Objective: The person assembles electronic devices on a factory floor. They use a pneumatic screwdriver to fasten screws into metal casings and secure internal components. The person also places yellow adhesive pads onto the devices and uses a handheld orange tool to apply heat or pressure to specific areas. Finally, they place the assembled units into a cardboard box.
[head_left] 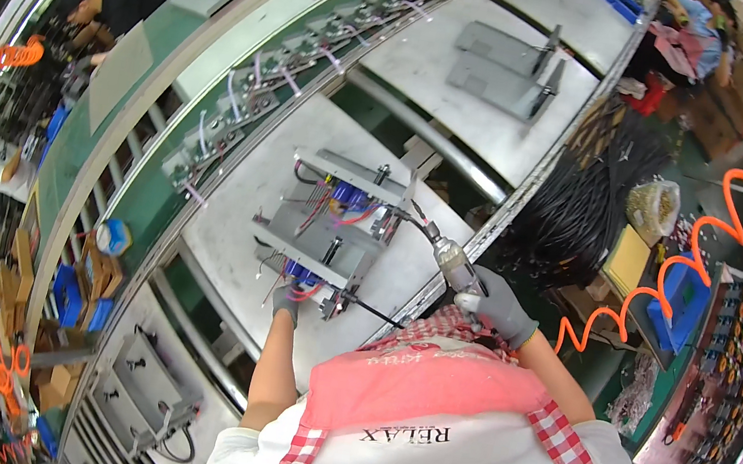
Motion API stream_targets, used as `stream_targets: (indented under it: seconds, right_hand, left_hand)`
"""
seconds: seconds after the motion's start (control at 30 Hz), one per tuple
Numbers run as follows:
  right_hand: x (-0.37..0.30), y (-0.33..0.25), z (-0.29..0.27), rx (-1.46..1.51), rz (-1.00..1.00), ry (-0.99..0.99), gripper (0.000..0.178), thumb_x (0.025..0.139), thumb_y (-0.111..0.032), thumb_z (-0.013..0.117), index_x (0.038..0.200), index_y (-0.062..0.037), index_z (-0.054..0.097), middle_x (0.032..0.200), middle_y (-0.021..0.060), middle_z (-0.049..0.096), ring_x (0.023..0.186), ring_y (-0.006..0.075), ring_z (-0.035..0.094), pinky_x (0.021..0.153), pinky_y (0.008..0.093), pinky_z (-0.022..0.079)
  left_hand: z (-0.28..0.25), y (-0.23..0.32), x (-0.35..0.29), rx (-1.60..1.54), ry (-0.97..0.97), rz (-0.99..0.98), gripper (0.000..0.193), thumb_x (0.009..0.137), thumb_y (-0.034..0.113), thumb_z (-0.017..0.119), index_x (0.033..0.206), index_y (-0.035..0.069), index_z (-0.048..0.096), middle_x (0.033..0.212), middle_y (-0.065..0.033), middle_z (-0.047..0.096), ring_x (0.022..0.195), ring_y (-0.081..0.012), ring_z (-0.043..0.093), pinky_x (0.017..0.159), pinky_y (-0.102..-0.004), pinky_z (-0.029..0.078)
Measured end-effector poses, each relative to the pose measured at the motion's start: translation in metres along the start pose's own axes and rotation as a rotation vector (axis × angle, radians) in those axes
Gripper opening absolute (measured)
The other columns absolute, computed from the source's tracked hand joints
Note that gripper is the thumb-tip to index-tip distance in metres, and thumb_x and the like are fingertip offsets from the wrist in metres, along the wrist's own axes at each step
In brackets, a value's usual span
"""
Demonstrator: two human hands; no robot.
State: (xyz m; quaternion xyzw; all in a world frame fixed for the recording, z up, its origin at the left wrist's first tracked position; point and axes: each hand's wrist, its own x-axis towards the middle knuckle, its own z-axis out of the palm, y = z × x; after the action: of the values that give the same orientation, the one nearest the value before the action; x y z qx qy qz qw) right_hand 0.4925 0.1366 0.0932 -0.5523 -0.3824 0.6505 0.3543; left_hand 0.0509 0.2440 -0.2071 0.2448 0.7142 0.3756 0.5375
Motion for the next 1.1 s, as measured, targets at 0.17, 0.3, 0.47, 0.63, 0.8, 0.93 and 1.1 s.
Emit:
stream_targets:
  seconds: [0.17, 0.3, 0.47, 0.63, 0.8, 0.93, 1.1]
  right_hand:
    - [-0.046, 0.031, 0.008, 0.113, -0.030, 0.225, 0.030, 0.078, -0.021, 0.068, 0.099, -0.0031, 0.055, 0.074, 0.0006, 0.054, 0.060, 0.0067, 0.051, 0.053, 0.0240, 0.043]
    - [-0.076, 0.057, 0.011, 0.141, 0.019, 0.336, 0.027, 0.080, -0.020, 0.067, 0.097, -0.0039, 0.053, 0.070, 0.0024, 0.055, 0.054, 0.0079, 0.051, 0.046, 0.0238, 0.043]
    - [-0.102, 0.077, 0.019, 0.260, 0.085, 0.383, 0.027, 0.079, -0.022, 0.068, 0.091, -0.0055, 0.052, 0.066, 0.0032, 0.054, 0.051, 0.0094, 0.051, 0.044, 0.0246, 0.043]
    - [-0.101, 0.083, 0.041, 0.060, 0.000, 0.280, 0.031, 0.078, -0.023, 0.069, 0.097, -0.0054, 0.051, 0.071, 0.0024, 0.054, 0.056, 0.0078, 0.053, 0.048, 0.0226, 0.044]
    - [-0.104, 0.082, 0.071, -0.044, -0.047, 0.187, 0.040, 0.076, -0.032, 0.073, 0.097, -0.0043, 0.054, 0.074, 0.0013, 0.053, 0.059, 0.0080, 0.049, 0.053, 0.0251, 0.043]
    - [-0.111, 0.094, 0.070, -0.243, 0.022, 0.120, 0.038, 0.076, -0.033, 0.072, 0.094, -0.0057, 0.053, 0.072, 0.0016, 0.053, 0.056, 0.0085, 0.050, 0.050, 0.0248, 0.042]
    - [-0.107, 0.097, 0.089, -0.161, 0.167, 0.020, 0.035, 0.076, -0.029, 0.071, 0.095, -0.0060, 0.052, 0.071, 0.0002, 0.052, 0.053, 0.0074, 0.049, 0.047, 0.0243, 0.041]
  left_hand:
    - [0.015, -0.025, 0.014, -0.093, -0.044, 0.033, 0.049, 0.087, 0.053, 0.052, 0.100, 0.008, 0.065, 0.056, -0.0003, 0.043, 0.055, -0.0120, 0.047, 0.046, -0.0303, 0.036]
    - [0.013, 0.033, -0.082, 0.026, -0.082, -0.271, 0.039, 0.086, 0.048, 0.054, 0.081, 0.010, 0.059, 0.049, 0.0028, 0.033, 0.039, -0.0118, 0.031, 0.037, -0.0281, 0.026]
    - [-0.027, 0.042, -0.209, -0.633, -0.246, -0.673, 0.039, 0.084, 0.045, 0.053, 0.075, 0.007, 0.053, 0.051, 0.0039, 0.028, 0.040, -0.0116, 0.027, 0.037, -0.0271, 0.025]
    - [-0.014, -0.024, -0.203, -0.871, -0.172, -0.618, 0.041, 0.084, 0.050, 0.046, 0.070, 0.011, 0.049, 0.054, 0.0030, 0.033, 0.046, -0.0132, 0.034, 0.042, -0.0277, 0.030]
    - [0.080, 0.009, -0.172, -0.828, -0.712, -0.409, 0.045, 0.085, 0.054, 0.047, 0.072, 0.011, 0.050, 0.061, -0.0015, 0.045, 0.056, -0.0193, 0.045, 0.051, -0.0331, 0.038]
    - [0.090, 0.007, -0.241, 0.071, -0.770, 0.049, 0.039, 0.095, 0.039, 0.044, 0.098, 0.003, 0.055, 0.059, 0.0006, 0.043, 0.047, -0.0114, 0.039, 0.042, -0.0277, 0.031]
    - [0.010, -0.068, -0.208, -0.440, -0.561, -0.406, 0.029, 0.095, 0.027, 0.044, 0.112, 0.005, 0.054, 0.060, 0.0023, 0.045, 0.045, -0.0077, 0.040, 0.038, -0.0211, 0.031]
